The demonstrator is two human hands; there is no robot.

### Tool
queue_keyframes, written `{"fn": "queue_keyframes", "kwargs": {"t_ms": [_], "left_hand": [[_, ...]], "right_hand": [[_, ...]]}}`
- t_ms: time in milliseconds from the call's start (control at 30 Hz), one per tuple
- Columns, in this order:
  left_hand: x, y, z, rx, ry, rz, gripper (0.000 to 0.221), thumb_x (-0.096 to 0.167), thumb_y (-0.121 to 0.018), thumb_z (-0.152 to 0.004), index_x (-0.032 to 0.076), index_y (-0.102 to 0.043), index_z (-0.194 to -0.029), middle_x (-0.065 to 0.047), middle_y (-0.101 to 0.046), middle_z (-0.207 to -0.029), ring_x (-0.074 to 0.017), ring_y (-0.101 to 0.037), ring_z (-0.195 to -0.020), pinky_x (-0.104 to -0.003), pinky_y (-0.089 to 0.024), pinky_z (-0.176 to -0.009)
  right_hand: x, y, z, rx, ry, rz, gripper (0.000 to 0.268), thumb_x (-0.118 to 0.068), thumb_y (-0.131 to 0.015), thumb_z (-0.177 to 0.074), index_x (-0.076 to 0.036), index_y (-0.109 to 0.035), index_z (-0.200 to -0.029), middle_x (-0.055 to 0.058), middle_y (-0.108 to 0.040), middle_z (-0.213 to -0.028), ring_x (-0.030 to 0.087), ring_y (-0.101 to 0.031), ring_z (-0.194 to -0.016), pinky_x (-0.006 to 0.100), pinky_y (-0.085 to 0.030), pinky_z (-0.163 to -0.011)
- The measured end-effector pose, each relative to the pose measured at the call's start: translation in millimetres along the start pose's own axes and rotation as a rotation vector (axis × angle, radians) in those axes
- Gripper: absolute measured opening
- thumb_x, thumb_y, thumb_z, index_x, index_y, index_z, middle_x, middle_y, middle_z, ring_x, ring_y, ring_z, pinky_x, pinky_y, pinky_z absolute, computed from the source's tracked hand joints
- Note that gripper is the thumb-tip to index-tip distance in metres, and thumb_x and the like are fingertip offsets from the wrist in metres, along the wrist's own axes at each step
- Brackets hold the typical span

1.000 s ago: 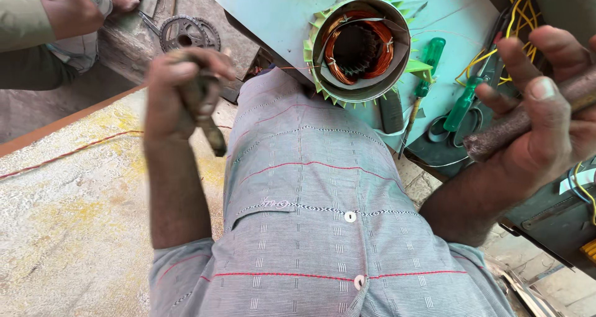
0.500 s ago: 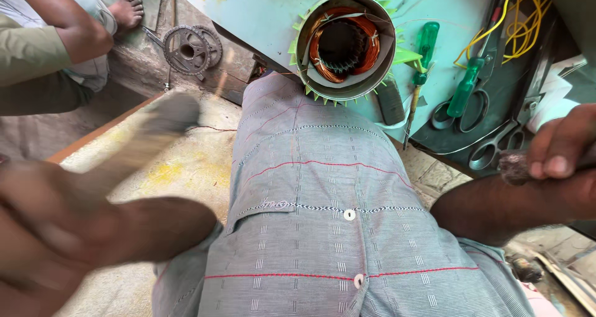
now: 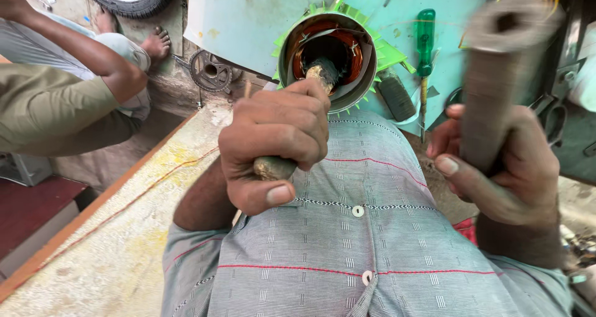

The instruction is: The person is repairing a motor stator by hand. They use a hammer to tap a metal rod into the stator, then use a screwdriver to adjust the copper windings inside. The person also uses their fingers to pull and arrange the wires within the stator.

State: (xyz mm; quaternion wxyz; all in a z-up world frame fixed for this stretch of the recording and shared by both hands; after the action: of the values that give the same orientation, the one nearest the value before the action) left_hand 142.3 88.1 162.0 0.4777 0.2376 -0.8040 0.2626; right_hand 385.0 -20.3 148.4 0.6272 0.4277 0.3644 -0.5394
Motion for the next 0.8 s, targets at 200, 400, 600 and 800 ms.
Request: {"fn": "queue_keyframes", "kwargs": {"t_ms": [200, 400, 600, 800], "left_hand": [[-1.2, 2.6, 12.1, 0.093, 0.091, 0.018, 0.037, 0.036, -0.058, -0.101, 0.003, -0.057, -0.085, -0.008, -0.06, -0.075, -0.024, -0.06, -0.068, -0.044, -0.045, -0.073], [-2.3, 5.8, 19.4, 0.027, -0.01, 0.012, 0.034, 0.033, -0.057, -0.098, 0.002, -0.057, -0.085, -0.012, -0.062, -0.074, -0.0273, -0.061, -0.068, -0.046, -0.044, -0.073], [4.3, 9.6, 19.6, 0.134, 0.021, -0.011, 0.039, 0.038, -0.055, -0.101, 0.003, -0.057, -0.086, -0.01, -0.063, -0.073, -0.0253, -0.062, -0.066, -0.05, -0.045, -0.078], [14.0, 9.9, 12.5, 0.071, 0.018, 0.0, 0.039, 0.038, -0.052, -0.105, 0.003, -0.055, -0.088, -0.012, -0.064, -0.077, -0.0277, -0.064, -0.07, -0.05, -0.045, -0.08]], "right_hand": [[15.8, 31.7, 20.1, 0.068, -0.136, -0.141, 0.024, -0.01, -0.063, -0.108, 0.002, -0.049, -0.124, 0.011, -0.06, -0.079, 0.012, -0.056, -0.06, 0.024, -0.049, -0.058], [39.4, -15.6, 21.2, -0.405, -0.07, -0.253, 0.093, -0.02, -0.073, -0.092, -0.002, -0.023, -0.168, 0.011, -0.07, -0.1, 0.012, -0.065, -0.08, 0.027, -0.054, -0.067], [26.4, -1.6, 5.2, -0.428, -0.077, 0.245, 0.088, -0.014, -0.064, -0.093, -0.006, -0.016, -0.166, 0.007, -0.065, -0.097, 0.012, -0.06, -0.069, 0.028, -0.055, -0.059], [13.6, 9.1, 8.7, -0.241, -0.178, 0.176, 0.091, -0.001, -0.059, -0.093, -0.007, -0.012, -0.171, 0.008, -0.066, -0.106, 0.008, -0.062, -0.061, 0.024, -0.054, -0.051]]}}
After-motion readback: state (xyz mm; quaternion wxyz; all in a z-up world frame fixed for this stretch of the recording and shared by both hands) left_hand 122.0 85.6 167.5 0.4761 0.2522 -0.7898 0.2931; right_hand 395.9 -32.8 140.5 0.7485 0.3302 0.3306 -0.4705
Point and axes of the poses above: each hand's wrist, its own z-axis away from the middle knuckle, its own y-axis out of the back of the hand, x = y × z, the point moved 5 cm from there along -z, towards the middle knuckle
